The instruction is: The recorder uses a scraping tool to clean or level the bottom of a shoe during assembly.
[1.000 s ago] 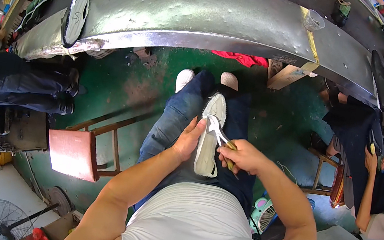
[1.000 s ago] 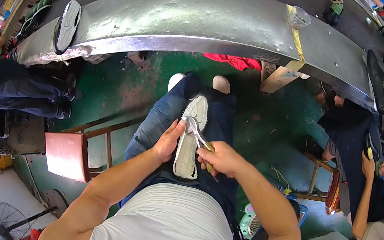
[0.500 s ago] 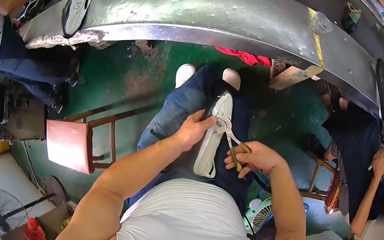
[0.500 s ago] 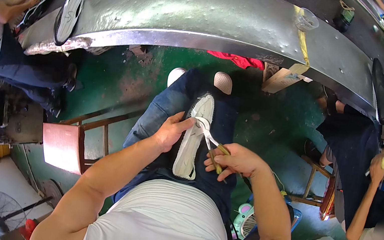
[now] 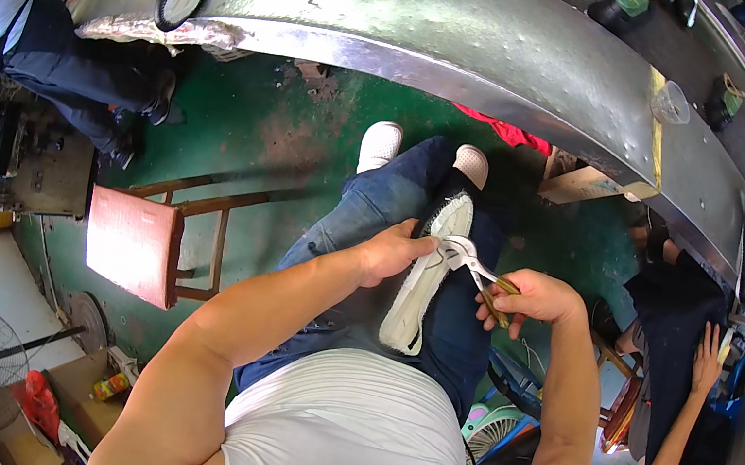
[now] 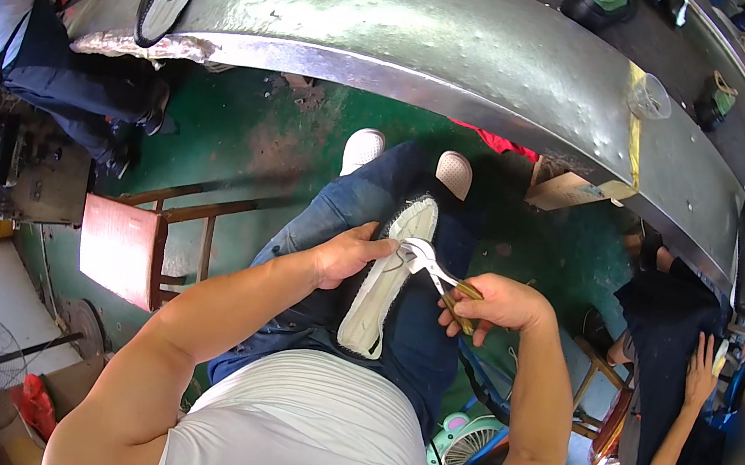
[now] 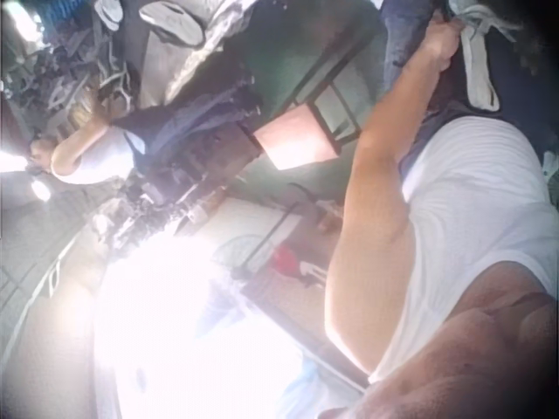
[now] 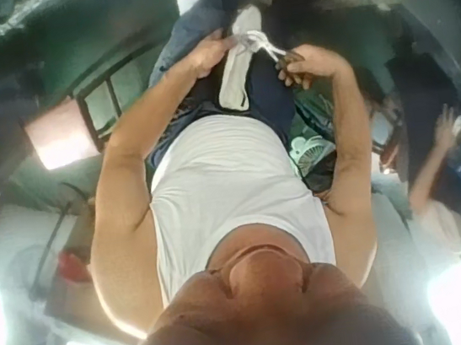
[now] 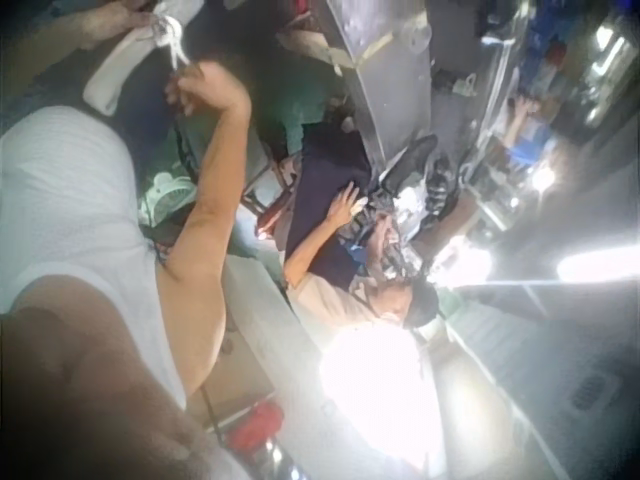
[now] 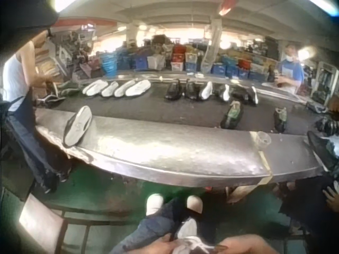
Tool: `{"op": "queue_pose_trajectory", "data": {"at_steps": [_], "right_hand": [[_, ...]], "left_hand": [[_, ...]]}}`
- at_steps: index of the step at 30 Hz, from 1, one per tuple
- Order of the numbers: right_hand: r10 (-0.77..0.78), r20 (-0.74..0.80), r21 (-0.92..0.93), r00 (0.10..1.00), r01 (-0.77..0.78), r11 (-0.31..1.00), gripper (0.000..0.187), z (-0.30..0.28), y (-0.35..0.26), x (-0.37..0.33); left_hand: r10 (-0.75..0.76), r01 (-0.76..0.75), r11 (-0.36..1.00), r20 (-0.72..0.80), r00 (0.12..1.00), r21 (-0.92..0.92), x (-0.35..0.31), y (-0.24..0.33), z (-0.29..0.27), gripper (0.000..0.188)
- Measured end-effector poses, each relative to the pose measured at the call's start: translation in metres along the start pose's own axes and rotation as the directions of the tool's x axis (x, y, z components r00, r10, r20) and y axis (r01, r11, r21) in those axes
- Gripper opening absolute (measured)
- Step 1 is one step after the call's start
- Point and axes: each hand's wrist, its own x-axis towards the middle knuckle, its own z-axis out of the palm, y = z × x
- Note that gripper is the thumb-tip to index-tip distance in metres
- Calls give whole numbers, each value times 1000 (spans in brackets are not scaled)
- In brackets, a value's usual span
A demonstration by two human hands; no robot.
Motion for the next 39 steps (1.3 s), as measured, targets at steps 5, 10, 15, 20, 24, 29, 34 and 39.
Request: {"op": "queue_pose_trajectory", "data": {"at_steps": [5,10,15,20,24,29,34,39], "right_hand": [[-160,-234,-76,959,146,986,33,14,-14,-3],[-416,-478,-487,774,161,859,42,50,-30,35],[-434,-472,-614,767,68,787,44,54,-36,34],[-311,-516,-544,798,-25,839,35,61,-21,32],[-193,-475,-400,858,-15,917,24,72,4,-5],[-603,-237,-883,762,90,460,39,109,6,-2],[-523,-375,-911,766,-201,359,46,143,-15,-1],[-489,-408,-831,771,-92,548,28,125,8,16]], "left_hand": [[-42,44,993,-19,999,105,-15,19,4,74],[-28,23,990,35,999,137,-2,11,0,76],[-26,14,985,67,997,173,0,7,-8,76],[-59,45,995,162,985,89,15,-8,-18,65],[-134,135,991,172,976,8,8,5,-18,55],[-155,163,987,221,963,-17,12,0,-16,53],[-137,138,990,256,957,12,2,10,-9,54],[-48,56,998,245,968,-27,7,-2,-17,55]]}}
